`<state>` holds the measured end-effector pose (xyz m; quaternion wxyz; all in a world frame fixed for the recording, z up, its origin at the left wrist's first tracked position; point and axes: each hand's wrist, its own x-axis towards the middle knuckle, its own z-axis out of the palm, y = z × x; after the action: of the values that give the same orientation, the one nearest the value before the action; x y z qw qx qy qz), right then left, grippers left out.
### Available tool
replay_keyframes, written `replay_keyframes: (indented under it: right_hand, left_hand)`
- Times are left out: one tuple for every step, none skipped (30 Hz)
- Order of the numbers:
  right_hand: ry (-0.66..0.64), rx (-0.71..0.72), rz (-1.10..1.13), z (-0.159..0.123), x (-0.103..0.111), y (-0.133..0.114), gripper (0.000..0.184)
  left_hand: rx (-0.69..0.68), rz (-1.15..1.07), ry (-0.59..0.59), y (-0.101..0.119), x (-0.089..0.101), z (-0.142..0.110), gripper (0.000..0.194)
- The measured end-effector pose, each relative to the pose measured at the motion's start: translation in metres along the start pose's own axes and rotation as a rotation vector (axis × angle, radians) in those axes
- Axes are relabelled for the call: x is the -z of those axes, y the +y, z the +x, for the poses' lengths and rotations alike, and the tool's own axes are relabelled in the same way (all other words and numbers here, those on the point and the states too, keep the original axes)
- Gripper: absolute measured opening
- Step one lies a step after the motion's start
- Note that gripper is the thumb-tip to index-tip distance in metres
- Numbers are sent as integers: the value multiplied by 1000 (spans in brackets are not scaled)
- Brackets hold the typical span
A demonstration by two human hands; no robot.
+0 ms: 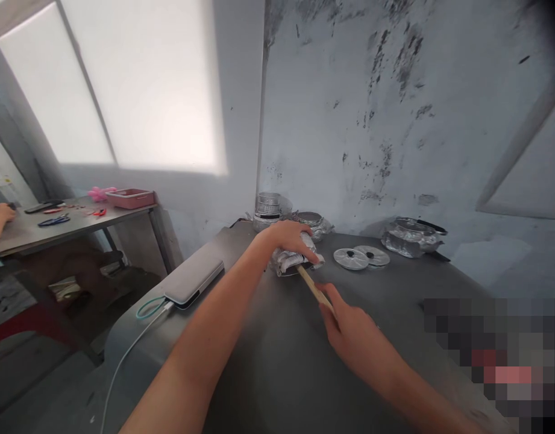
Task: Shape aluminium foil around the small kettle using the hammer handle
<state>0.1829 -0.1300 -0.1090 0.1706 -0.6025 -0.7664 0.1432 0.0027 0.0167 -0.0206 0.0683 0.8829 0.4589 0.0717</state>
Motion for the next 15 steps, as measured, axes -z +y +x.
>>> replay_keyframes:
  right_hand:
    - [10,-2,0,0,0,-1,33]
    - [17,-4,-4,0,0,-1,33]
    - [14,-6,-10,0,0,-1,33]
    - [2,-9,-18,0,-1,-1,33]
    - [-16,-12,-27,0,-2,0,33]
    - [-35,-14,-34,0,-3,1,33]
    - [-44,-12,-39,0,-4,2,33]
    - [-45,-9,-39,0,-4,3,32]
    - [-43,-5,-33,1,-4,3,31]
    - [-39,0,-23,1,-3,2,31]
    - [-33,3,-12,0,-2,1,31]
    - [-27,1,-4,0,0,0,31]
    - [-16,-1,1,0,1,-1,32]
    - [-2,-4,2,-1,2,-1,33]
    - [13,-6,-2,-1,2,-2,34]
  left_hand:
    - [3,0,1,1,0,0,93]
    - [7,0,1,1,0,-1,93]
    - [11,1,2,2,1,-1,92]
    - [15,3,3,2,1,-1,93]
    - [19,6,2,3,1,-1,93]
    - [21,10,2,3,1,-1,93]
    - [24,13,1,4,1,-1,94]
    - [27,15,-1,5,1,-1,94]
    - [31,17,-3,5,1,-1,95]
    - [33,18,-3,5,1,-1,94]
    - [30,16,-3,5,1,-1,94]
    - [25,12,-3,5,1,-1,94]
    - [19,9,-3,4,1,-1,94]
    - [12,6,-3,3,0,0,93]
    - [8,5,-2,3,0,0,93]
